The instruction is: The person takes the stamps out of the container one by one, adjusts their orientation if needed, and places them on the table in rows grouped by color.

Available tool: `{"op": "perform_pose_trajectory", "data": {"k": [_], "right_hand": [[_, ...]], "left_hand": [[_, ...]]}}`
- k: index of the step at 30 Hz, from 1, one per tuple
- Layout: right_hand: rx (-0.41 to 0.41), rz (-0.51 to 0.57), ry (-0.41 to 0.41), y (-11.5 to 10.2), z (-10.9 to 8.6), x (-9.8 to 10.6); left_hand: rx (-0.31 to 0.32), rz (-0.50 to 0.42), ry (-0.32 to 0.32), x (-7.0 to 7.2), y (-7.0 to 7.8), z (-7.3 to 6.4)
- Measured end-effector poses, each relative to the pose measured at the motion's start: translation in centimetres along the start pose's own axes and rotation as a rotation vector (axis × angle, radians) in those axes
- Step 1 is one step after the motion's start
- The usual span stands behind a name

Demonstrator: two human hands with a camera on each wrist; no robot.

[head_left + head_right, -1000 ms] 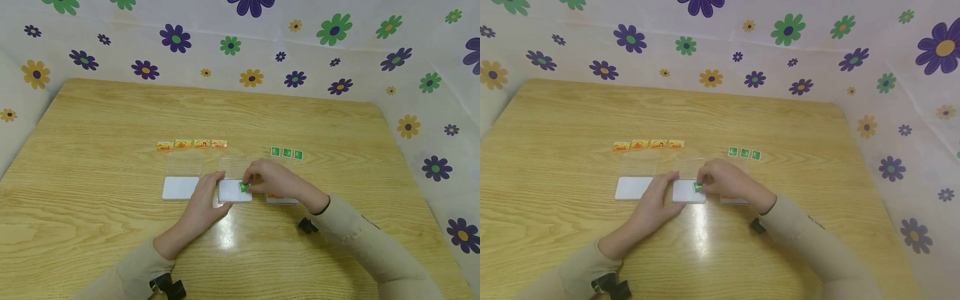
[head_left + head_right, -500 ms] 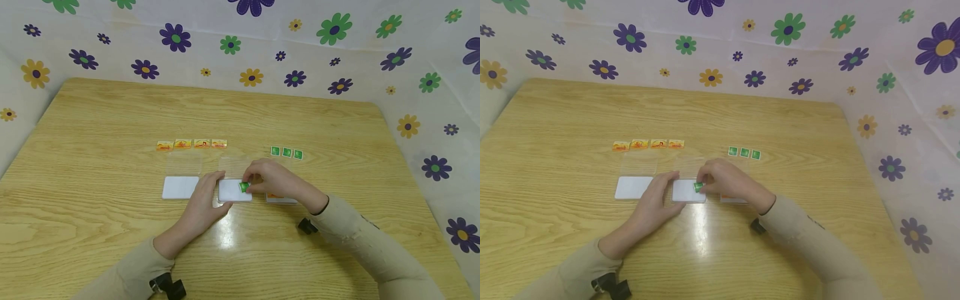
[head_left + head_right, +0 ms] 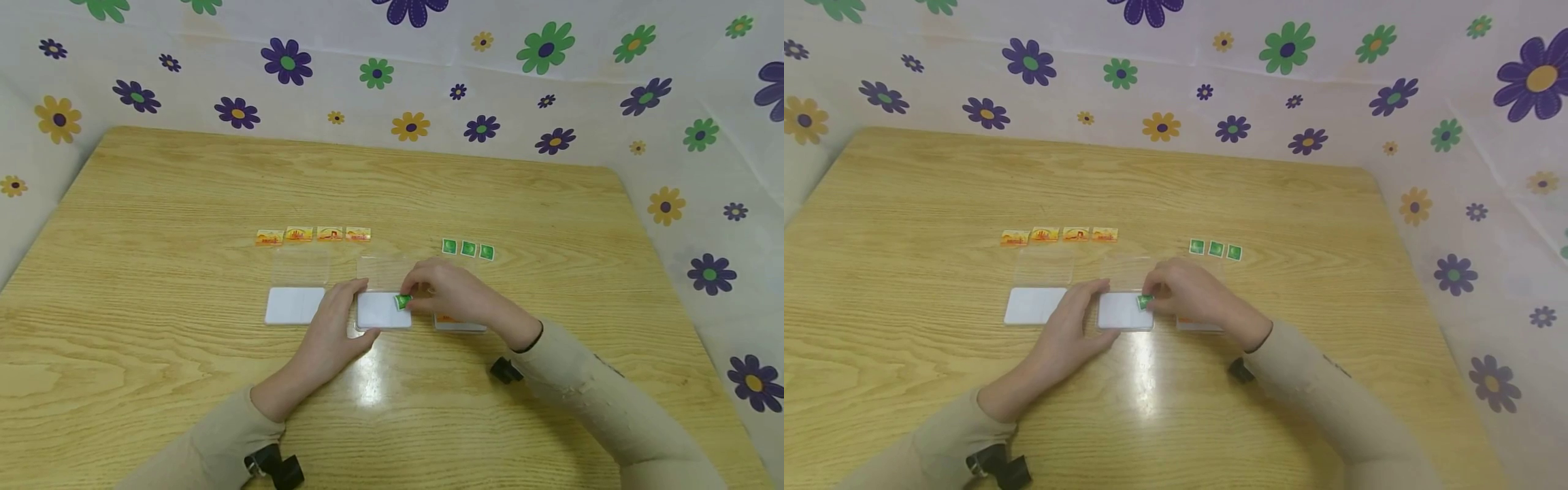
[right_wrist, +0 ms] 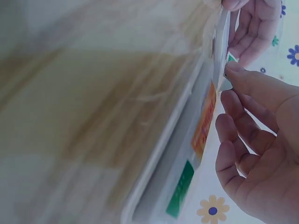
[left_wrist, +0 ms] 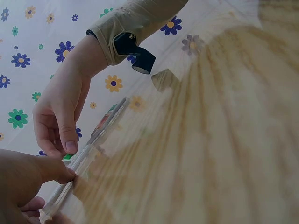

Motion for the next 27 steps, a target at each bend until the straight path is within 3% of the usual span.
{"op": "perform_pose_trajectory", "data": {"k": [4, 11, 19, 27], "right_hand": [[-0.060, -0.041, 0.019, 0.9, -0.3, 0.8], [-0.096, -0.149, 0.053, 2.2, -1.1, 2.5], [-0.302, -0.074, 0.064, 6.2, -2.8, 4.6], [-0.344, -0.084, 0.136, 9.2, -4.8, 7.1]], "left_hand": [[0.006, -0.007, 0.000, 0.0, 0.0, 0.0], [-0.013, -0.002, 0.013, 0.2, 0.2, 0.0], [0.003, -0.012, 0.000, 0.1, 0.1, -0.1], [0.009, -0.014, -0.001, 0.1, 0.1, 0.0]]}}
Point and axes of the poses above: each hand's wrist, its own z-axis towards the middle knuckle, its own x-axis out of the back of the hand, y = z × x, the point moved 10 cm from there along z, towards the middle knuckle
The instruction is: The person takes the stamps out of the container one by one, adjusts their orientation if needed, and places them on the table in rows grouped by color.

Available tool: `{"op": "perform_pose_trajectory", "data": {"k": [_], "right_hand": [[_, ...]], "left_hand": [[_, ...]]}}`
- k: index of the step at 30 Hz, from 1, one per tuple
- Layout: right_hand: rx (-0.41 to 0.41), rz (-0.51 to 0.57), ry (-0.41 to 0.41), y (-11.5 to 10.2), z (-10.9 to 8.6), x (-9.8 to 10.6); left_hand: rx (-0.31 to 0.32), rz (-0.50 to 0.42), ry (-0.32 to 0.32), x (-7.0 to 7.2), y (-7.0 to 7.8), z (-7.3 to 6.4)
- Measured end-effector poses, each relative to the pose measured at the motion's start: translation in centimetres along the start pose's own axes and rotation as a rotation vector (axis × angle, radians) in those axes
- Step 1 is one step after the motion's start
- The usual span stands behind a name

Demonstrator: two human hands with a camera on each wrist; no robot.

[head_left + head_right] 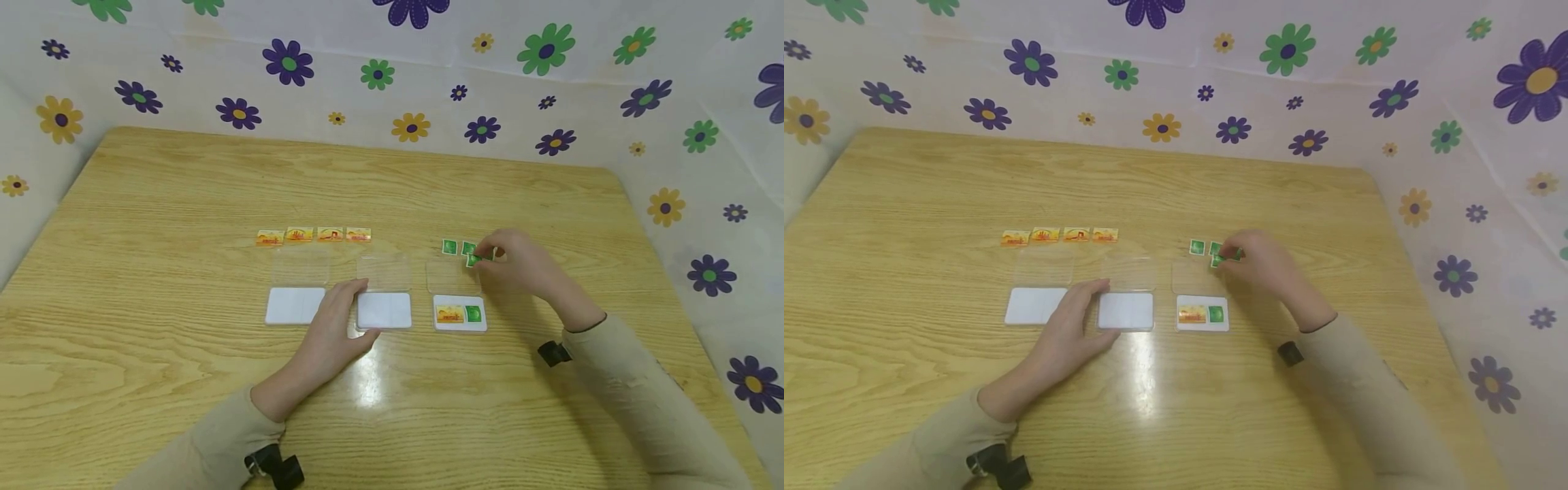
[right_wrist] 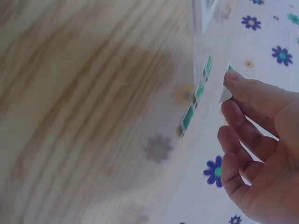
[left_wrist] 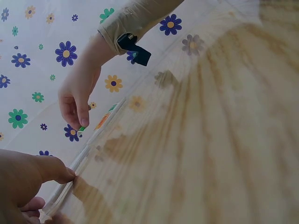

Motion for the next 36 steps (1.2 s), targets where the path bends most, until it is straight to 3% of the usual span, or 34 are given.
{"op": "perform_pose_trajectory", "data": {"k": [15, 36], "right_hand": [[-0.061, -0.061, 0.093, 4.5, -0.5, 2.3], [-0.055, -0.111, 0.071, 5.5, -0.5, 2.0]], "left_hand": [[-0.011, 0.008, 0.005, 0.1, 0.1, 0.0], [0.004, 0.006, -0.009, -0.1, -0.2, 0.0]]}}
Point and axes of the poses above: each hand's wrist, its own z-axis towards the middle knuckle, its own x-axis out of the back of the hand, y = z × x, the point moved 10 cm from there along z, towards the middle knuckle
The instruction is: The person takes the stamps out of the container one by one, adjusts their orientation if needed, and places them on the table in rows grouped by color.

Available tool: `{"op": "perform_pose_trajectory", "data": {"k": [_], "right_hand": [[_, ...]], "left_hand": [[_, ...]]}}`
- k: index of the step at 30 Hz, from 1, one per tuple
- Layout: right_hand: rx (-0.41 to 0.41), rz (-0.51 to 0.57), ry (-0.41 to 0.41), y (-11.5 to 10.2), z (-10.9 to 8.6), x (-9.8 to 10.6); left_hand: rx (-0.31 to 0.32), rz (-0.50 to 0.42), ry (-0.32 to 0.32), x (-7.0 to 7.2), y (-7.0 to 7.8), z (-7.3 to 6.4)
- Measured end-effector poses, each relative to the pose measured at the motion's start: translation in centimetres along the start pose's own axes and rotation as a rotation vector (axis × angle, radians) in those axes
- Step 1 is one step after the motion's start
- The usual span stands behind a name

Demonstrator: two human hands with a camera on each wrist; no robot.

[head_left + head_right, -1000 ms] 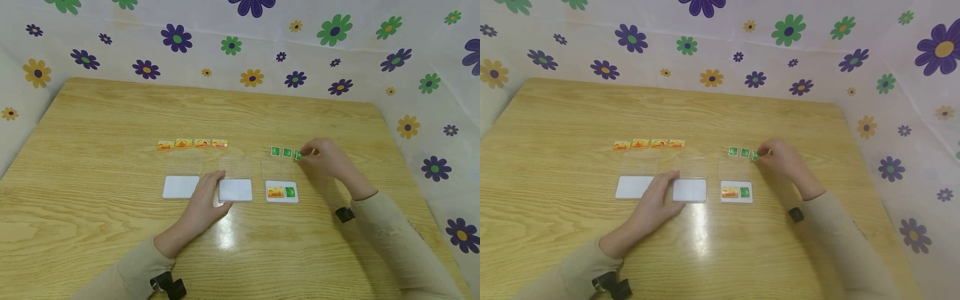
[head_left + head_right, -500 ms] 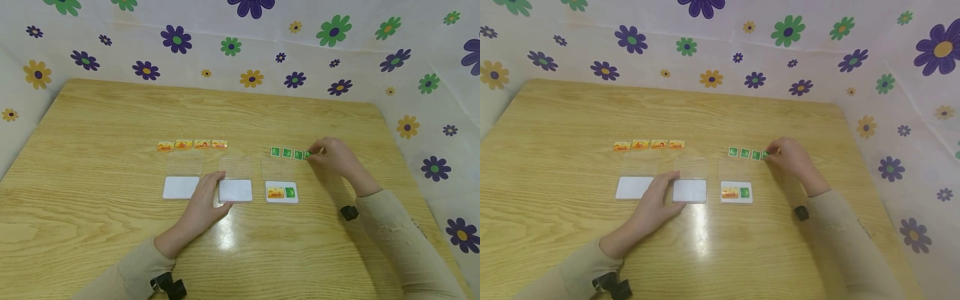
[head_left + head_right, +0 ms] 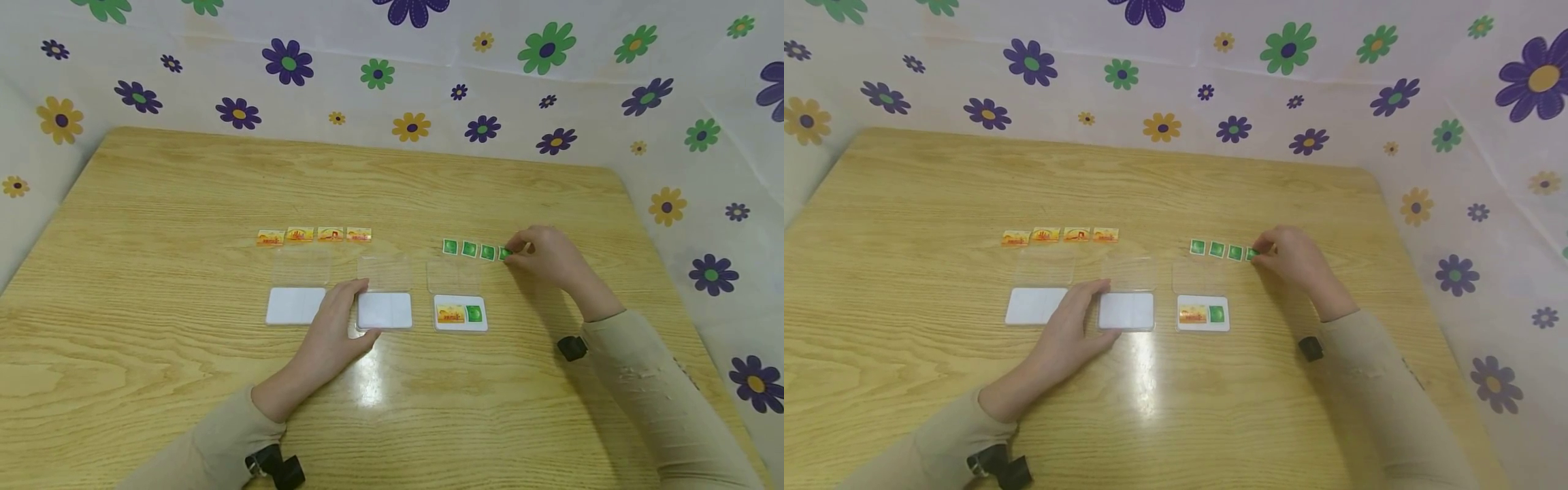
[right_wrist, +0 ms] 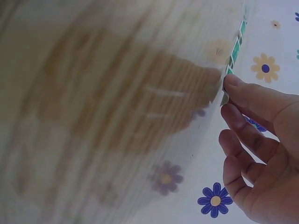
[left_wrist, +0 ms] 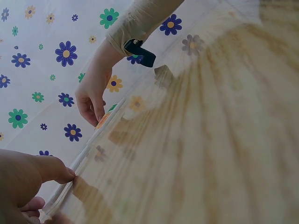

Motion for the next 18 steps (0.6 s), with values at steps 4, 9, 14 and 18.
{"op": "perform_pose_trajectory", "data": {"k": [4, 9, 14, 18], "right_hand": [[-0.015, 0.003, -0.007, -0.06, -0.08, -0.05], [-0.028, 0.002, -0.009, -0.10, -0.11, 0.01], [-0.029, 0.004, -0.013, -0.11, -0.12, 0.02], [-0.030, 0.014, -0.016, -0.09, -0.17, 0.04]], "left_hand": [[-0.006, 0.001, 0.004, 0.05, 0.03, 0.00], [-0.010, 0.002, 0.008, 0.10, 0.10, -0.01], [-0.016, 0.005, 0.012, 0.15, 0.15, -0.03], [-0.019, 0.008, 0.013, 0.13, 0.17, -0.04]]}}
Point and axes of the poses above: each hand's wrist, its own z-axis towards the middle knuckle, its own x-axis out of the back of the hand, y = z × x, the point moved 10 cm from there along z, towards the middle knuckle
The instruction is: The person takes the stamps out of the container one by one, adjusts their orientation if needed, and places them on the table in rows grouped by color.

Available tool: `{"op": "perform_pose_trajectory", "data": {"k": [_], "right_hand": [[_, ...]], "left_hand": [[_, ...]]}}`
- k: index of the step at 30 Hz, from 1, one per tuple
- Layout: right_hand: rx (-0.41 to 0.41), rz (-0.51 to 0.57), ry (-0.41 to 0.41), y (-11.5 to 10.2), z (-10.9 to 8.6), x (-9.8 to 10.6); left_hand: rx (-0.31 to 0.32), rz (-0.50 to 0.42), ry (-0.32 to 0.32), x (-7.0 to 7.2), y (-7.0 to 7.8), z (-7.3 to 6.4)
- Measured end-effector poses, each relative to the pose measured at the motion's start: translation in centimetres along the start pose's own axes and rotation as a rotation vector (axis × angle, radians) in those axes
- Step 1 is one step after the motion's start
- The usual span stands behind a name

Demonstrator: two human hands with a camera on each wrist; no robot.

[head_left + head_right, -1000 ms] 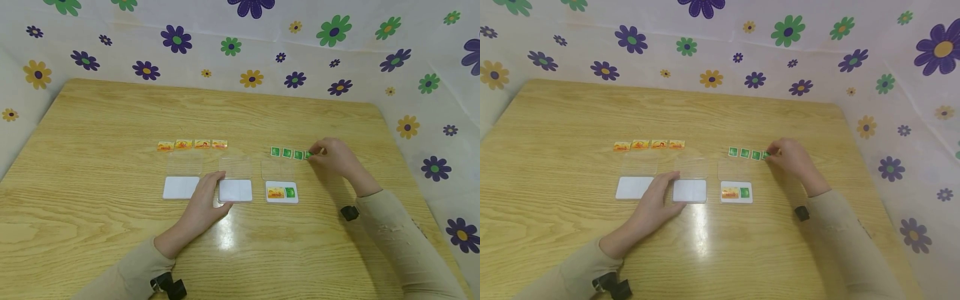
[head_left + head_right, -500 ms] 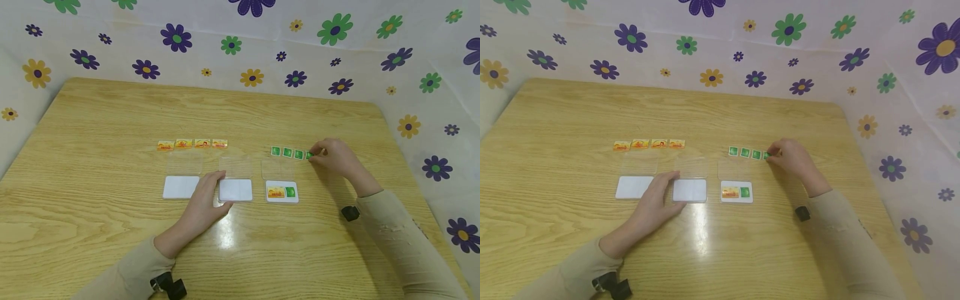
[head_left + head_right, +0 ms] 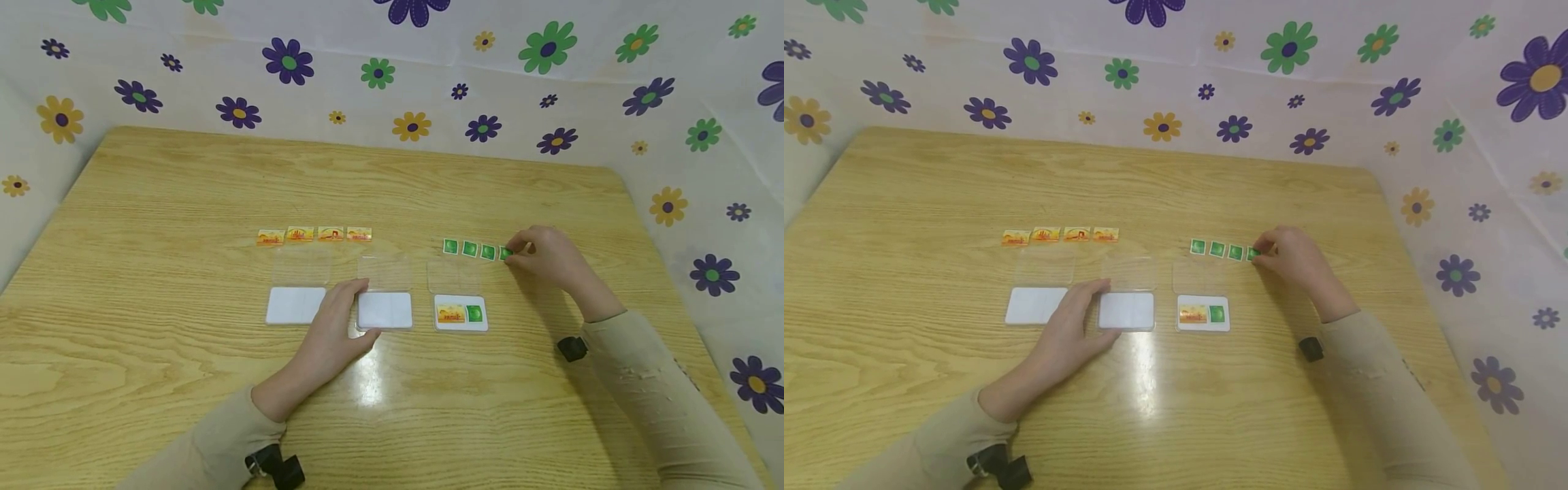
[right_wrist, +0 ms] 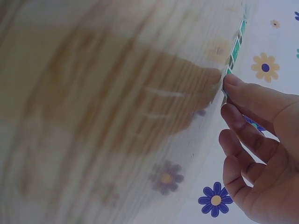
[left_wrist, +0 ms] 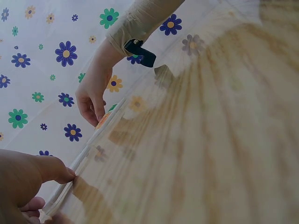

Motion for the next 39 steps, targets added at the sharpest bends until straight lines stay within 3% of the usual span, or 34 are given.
{"op": "perform_pose_trajectory", "data": {"k": [12, 23, 34, 39], "right_hand": [[-0.006, 0.005, 0.008, 0.1, -0.2, 0.2], [-0.060, 0.033, -0.011, 0.8, -0.5, 0.5], [-0.028, 0.027, 0.025, 0.3, -0.9, 0.6], [-0.013, 0.038, 0.028, -0.6, -1.3, 0.7]], "left_hand": [[-0.005, 0.005, 0.009, 0.0, 0.0, 0.0], [0.010, -0.001, -0.008, -0.1, 0.0, 0.0], [0.050, -0.067, -0.008, 0.1, 0.0, 0.0], [0.046, -0.098, -0.013, -0.5, 0.9, 0.4]]}}
Point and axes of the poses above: each hand's wrist, its own z-axis towards the middle knuckle, its own x-axis out of the back of the hand, y = z × x, the point moved 10 cm from there along z, towards the middle knuckle
